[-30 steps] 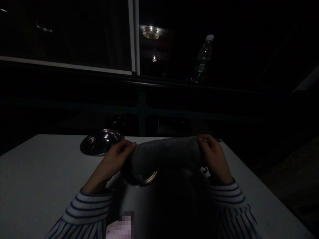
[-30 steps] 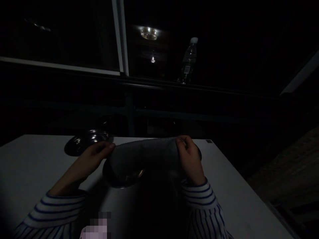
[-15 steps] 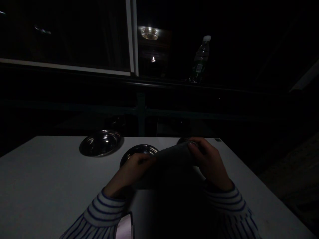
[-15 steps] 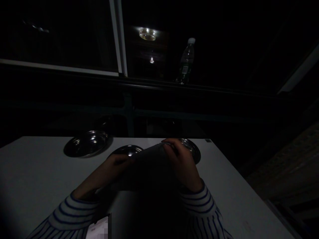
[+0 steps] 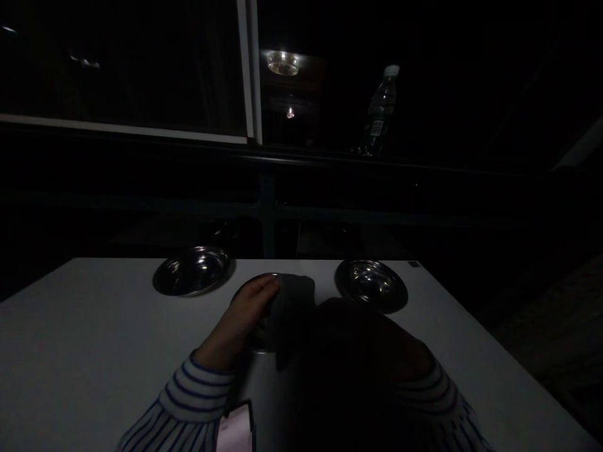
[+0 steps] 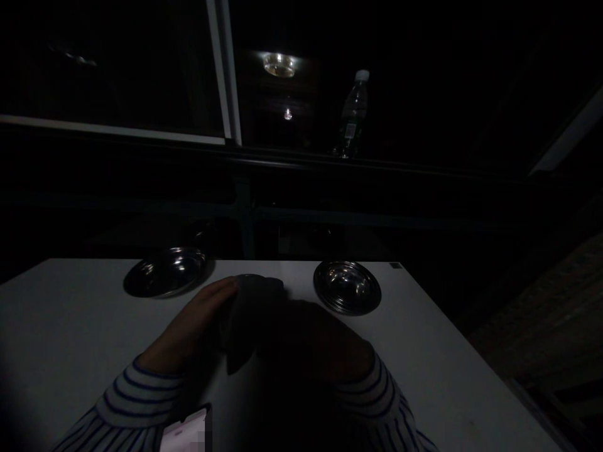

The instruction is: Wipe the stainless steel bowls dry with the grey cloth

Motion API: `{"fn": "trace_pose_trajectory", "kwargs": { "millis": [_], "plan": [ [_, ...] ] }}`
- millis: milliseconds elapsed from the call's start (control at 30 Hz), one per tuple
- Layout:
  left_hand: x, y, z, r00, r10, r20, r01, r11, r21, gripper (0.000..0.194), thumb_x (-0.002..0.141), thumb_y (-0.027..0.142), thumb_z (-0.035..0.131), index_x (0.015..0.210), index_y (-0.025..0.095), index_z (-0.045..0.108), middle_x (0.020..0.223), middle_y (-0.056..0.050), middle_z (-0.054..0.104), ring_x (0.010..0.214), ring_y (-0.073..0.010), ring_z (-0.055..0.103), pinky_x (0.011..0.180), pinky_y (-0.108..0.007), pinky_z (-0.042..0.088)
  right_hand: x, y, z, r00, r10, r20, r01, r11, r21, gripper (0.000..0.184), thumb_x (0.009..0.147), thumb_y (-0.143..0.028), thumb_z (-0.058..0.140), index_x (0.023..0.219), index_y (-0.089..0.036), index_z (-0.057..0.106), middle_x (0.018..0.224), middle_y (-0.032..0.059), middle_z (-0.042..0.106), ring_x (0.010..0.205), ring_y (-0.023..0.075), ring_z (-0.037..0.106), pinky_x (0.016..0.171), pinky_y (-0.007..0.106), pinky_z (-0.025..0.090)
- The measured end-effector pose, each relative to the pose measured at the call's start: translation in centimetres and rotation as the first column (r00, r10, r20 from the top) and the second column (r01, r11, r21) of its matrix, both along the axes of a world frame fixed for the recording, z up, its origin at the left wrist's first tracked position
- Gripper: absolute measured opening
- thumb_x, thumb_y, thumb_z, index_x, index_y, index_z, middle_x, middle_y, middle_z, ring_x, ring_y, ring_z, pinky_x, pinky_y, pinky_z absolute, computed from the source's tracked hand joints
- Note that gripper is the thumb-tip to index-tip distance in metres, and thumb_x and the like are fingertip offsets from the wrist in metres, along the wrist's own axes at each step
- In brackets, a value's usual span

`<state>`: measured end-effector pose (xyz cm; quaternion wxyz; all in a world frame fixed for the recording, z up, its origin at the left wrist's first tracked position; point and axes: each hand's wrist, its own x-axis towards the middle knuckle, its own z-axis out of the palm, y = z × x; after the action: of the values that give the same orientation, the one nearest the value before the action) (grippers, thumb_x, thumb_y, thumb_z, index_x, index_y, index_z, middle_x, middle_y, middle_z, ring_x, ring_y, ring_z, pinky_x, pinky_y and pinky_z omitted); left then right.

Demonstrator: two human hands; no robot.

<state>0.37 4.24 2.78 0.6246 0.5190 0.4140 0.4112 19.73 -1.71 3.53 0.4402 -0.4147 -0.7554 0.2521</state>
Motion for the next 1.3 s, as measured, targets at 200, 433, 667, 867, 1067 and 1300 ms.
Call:
{"fn": "trace_pose_trajectory", "kwargs": {
  "millis": [200, 433, 667, 867, 1067, 1300],
  "plan": [
    [-0.1, -0.5, 0.2, 0.996, -0.086, 0.022, 0.087, 0.996, -0.036, 0.027, 0.074, 0.036, 0.061, 0.094, 0.021, 0.069, 0.086, -0.002, 0.071, 0.084, -0.0196, 0.062, 0.079, -0.03, 0.045, 0.4, 2.2, -0.3, 0.982, -0.071, 0.175, 0.055, 0.994, 0.094, 0.04, 0.08, -0.03, 0.057, 0.118, -0.019, 0.053, 0.12, 0.0099, 0.059, 0.109, 0.0243, 0.055, 0.092, 0.04, 0.041],
    [0.2, -0.4, -0.3, 0.987, -0.16, 0.028, 0.16, 0.987, 0.009, 0.041, 0.072, 0.035, 0.067, 0.11, 0.021, 0.062, 0.101, -0.005, 0.07, 0.092, -0.0221, 0.064, 0.084, -0.034, 0.047, -0.3, 2.4, -0.6, 0.968, -0.22, 0.119, 0.231, 0.969, -0.092, 0.021, 0.084, -0.042, 0.052, 0.084, -0.021, 0.055, 0.072, -0.001, 0.062, 0.065, 0.0141, 0.058, 0.056, 0.025, 0.04],
    [0.3, -0.1, -0.5, 0.98, -0.172, 0.096, 0.176, 0.984, -0.035, 0.031, 0.069, 0.027, 0.07, 0.098, 0.017, 0.063, 0.092, -0.004, 0.071, 0.08, -0.018, 0.066, 0.076, -0.03, 0.047, -0.1, 3.2, -0.3, 0.978, -0.143, -0.151, 0.085, 0.937, -0.339, 0.028, 0.076, -0.042, 0.06, 0.094, -0.02, 0.06, 0.079, 0.0, 0.064, 0.071, 0.016, 0.06, 0.06, 0.026, 0.045],
    [0.1, -0.1, -0.3, 0.986, -0.165, -0.04, 0.167, 0.985, 0.054, 0.03, 0.067, 0.032, 0.071, 0.092, 0.016, 0.066, 0.086, -0.005, 0.07, 0.08, -0.0199, 0.064, 0.073, -0.031, 0.047, -0.3, 3.7, -0.3, 0.977, -0.11, -0.185, 0.044, 0.945, -0.325, 0.021, 0.078, -0.037, 0.058, 0.087, -0.018, 0.058, 0.077, -0.001, 0.062, 0.073, 0.0153, 0.058, 0.063, 0.026, 0.045],
    [0.3, 0.7, -0.1, 0.982, -0.062, -0.176, 0.094, 0.979, 0.181, 0.031, 0.063, 0.035, 0.071, 0.086, 0.016, 0.068, 0.085, -0.005, 0.07, 0.079, -0.0207, 0.063, 0.071, -0.031, 0.046, 0.2, 7.8, 0.4, 0.968, 0.176, -0.18, -0.23, 0.909, -0.347, 0.022, 0.073, -0.037, 0.066, 0.081, -0.017, 0.066, 0.081, -0.0013, 0.065, 0.081, 0.0149, 0.058, 0.077, 0.027, 0.043],
    [-0.2, 0.7, -0.3, 0.998, 0.047, -0.032, -0.044, 0.995, 0.093, 0.035, 0.066, 0.043, 0.068, 0.086, 0.014, 0.065, 0.074, -0.004, 0.068, 0.068, -0.018, 0.062, 0.063, -0.029, 0.046, 0.7, 8.9, 0.0, 0.915, 0.148, -0.375, -0.305, 0.862, -0.404, 0.04, 0.067, -0.046, 0.068, 0.095, -0.018, 0.065, 0.089, 0.0017, 0.067, 0.081, 0.0158, 0.063, 0.077, 0.028, 0.046]
  ]
}}
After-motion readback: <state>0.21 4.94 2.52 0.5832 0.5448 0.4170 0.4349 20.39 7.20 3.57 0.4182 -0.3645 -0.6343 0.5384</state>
